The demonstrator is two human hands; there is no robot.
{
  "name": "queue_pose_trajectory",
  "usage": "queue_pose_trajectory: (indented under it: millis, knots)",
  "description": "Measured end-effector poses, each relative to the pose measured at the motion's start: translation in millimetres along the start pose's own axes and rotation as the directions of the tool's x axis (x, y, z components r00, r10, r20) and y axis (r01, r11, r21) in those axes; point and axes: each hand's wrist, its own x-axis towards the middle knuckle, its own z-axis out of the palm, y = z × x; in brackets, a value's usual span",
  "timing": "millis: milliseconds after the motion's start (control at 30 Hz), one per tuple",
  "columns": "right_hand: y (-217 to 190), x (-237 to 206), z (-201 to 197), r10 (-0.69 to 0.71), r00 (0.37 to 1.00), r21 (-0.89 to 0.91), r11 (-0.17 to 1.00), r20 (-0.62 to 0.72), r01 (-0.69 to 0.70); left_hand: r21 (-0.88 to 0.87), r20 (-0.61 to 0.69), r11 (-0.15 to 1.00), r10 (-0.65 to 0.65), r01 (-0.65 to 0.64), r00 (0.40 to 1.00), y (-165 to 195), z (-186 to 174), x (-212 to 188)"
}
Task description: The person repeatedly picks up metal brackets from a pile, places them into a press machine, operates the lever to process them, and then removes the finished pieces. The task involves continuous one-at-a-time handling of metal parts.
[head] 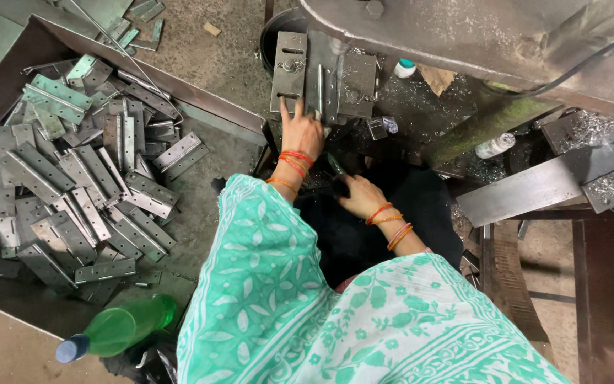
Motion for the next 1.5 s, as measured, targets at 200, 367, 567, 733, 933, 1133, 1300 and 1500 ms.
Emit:
queue_pose_trajectory:
  millis: [200, 367, 567, 733, 933, 1133, 1300, 1500]
  knots:
    - [0, 1, 0, 0.023, 1.000, -0.013, 1.000, 0.009, -0.023, 0.090, -0.317, 0.995, -0.002, 0.033, 0.948, 8, 17, -4]
    - [1, 0, 0, 0.008, 1.000, 0.003, 1.000, -0.002, -0.008, 0.093, -0.217, 0.994, -0.036, 0.057, 0.975, 9, 15, 12]
    - [2, -2, -8, -0.076, 0.995, 0.085, 0.993, -0.062, 0.081, -0.089, -0.524, 0.994, 0.001, -0.056, 0.852, -8, -36, -8]
    - [11, 19, -26, -0.134, 0.938, 0.225, 0.951, -0.320, 0.213, -0.478, -0.550, 0.856, -0.118, -0.196, 0.827, -25, -66, -24]
    - [34, 70, -35, 0.127, 0.835, 0.615, 0.736, -0.535, 0.282, -0.762, -0.542, 0.557, -0.268, -0.331, 0.797, -21, -53, -2]
    - [52, 80, -56, 0.136, 0.714, 0.692, 0.422, -0.686, 0.585, -0.923, -0.343, 0.275, -0.278, -0.268, 0.897, -23, -30, 36]
    - [17, 75, -71, -0.214, 0.633, -0.013, 0.952, -0.744, 0.307, -0.243, -0.505, 0.956, -0.269, 0.164, 0.820, -38, -15, 44]
    - [-31, 93, -54, -0.453, 0.796, -0.331, 0.882, -0.401, 0.335, -0.307, -0.149, 0.918, -0.308, 0.252, 0.940, -32, 8, 38]
